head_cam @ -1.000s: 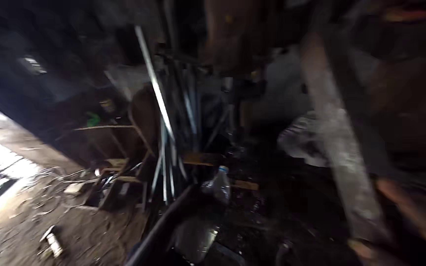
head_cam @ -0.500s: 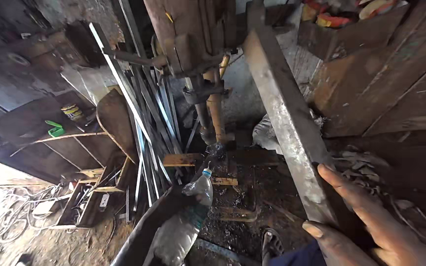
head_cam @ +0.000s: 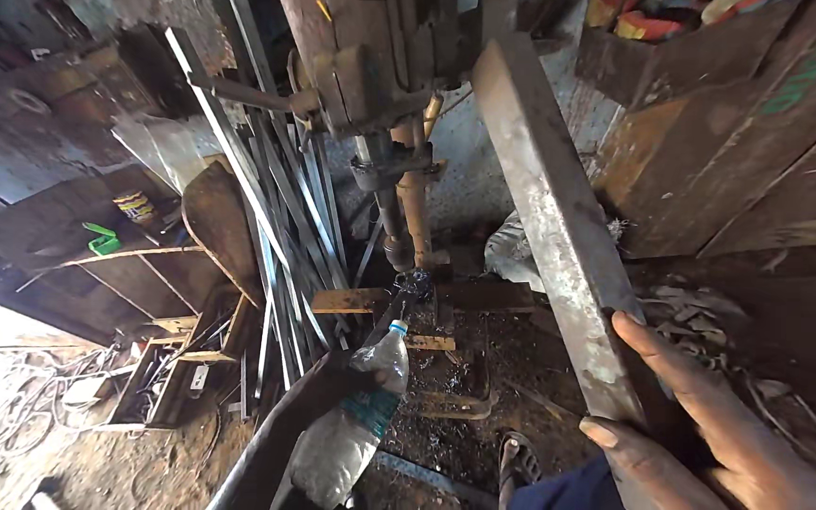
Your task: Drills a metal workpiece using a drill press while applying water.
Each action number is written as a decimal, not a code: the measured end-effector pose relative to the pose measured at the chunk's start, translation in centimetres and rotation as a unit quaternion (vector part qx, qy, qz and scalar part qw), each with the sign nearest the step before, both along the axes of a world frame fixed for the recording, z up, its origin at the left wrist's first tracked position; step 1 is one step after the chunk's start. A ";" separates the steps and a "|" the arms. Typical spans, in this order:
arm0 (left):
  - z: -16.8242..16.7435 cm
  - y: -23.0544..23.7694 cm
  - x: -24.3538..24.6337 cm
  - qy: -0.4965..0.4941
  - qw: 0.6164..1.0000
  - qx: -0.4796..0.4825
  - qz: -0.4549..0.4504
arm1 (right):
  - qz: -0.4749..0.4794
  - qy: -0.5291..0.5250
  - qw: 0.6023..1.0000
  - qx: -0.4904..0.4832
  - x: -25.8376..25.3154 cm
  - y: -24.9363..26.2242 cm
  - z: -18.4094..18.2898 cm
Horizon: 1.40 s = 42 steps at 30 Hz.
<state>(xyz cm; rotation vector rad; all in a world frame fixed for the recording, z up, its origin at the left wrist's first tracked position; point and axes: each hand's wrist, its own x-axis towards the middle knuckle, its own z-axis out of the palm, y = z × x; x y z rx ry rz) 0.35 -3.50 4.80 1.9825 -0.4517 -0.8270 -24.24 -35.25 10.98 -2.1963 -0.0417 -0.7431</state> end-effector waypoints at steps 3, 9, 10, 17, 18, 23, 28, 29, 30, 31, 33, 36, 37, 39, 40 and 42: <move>0.1 0.0 -0.2 0.009 1.000 -0.017 -0.001 | -0.002 -0.011 1.000 0.000 0.1 -0.1 -0.3; 0.1 0.0 -0.3 0.012 1.000 -0.020 0.008 | 0.007 -0.027 1.000 0.009 0.4 -0.2 -0.8; 0.1 0.0 -0.3 0.010 1.000 -0.019 0.006 | 0.006 -0.025 1.000 0.012 0.3 -0.1 -0.8; 0.6 0.6 -1.0 0.023 0.994 -0.100 0.037 | 0.010 -0.037 0.999 0.017 0.6 -0.2 -1.1; 0.8 1.0 -1.2 0.021 0.991 -0.124 0.048 | 0.011 -0.039 0.999 0.017 0.6 -0.3 -1.2; 2.7 3.6 -2.4 -0.047 0.971 -0.197 0.128 | 0.020 -0.032 0.999 0.034 0.7 -0.3 -1.3; 3.9 5.2 -3.2 -0.320 0.915 -0.132 0.210 | 0.018 -0.028 0.999 0.035 0.7 -0.2 -1.0; 3.6 5.2 -3.5 -0.352 0.900 -0.120 0.227 | 0.017 -0.027 0.999 0.032 0.7 -0.2 -1.0; 3.2 5.1 -3.7 -0.370 0.888 -0.123 0.244 | 0.016 -0.028 0.999 0.029 0.8 -0.2 -1.0; 2.6 5.0 -4.0 -0.380 0.877 -0.129 0.263 | 0.016 -0.030 0.999 0.028 0.8 -0.2 -1.0; 2.0 4.9 -4.2 -0.375 0.865 -0.159 0.293 | 0.020 -0.032 0.999 0.031 0.8 -0.1 -0.9; 1.2 5.6 -4.7 -0.291 0.867 -0.262 0.308 | 0.019 -0.024 0.999 0.033 0.6 0.0 -0.7; 0.8 6.2 -4.9 -0.253 0.868 -0.300 0.305 | 0.021 -0.023 0.999 0.034 0.7 0.1 -0.7; 0.3 7.3 -5.3 -0.176 0.870 -0.354 0.296 | 0.033 -0.022 0.999 0.037 0.8 0.0 -0.7; 0.3 7.7 -5.6 -0.145 0.871 -0.366 0.293 | 0.041 -0.023 0.998 0.038 0.9 -0.1 -0.7; 0.5 8.3 -6.1 -0.114 0.878 -0.370 0.281 | 0.049 -0.025 0.998 0.040 1.0 -0.2 -0.8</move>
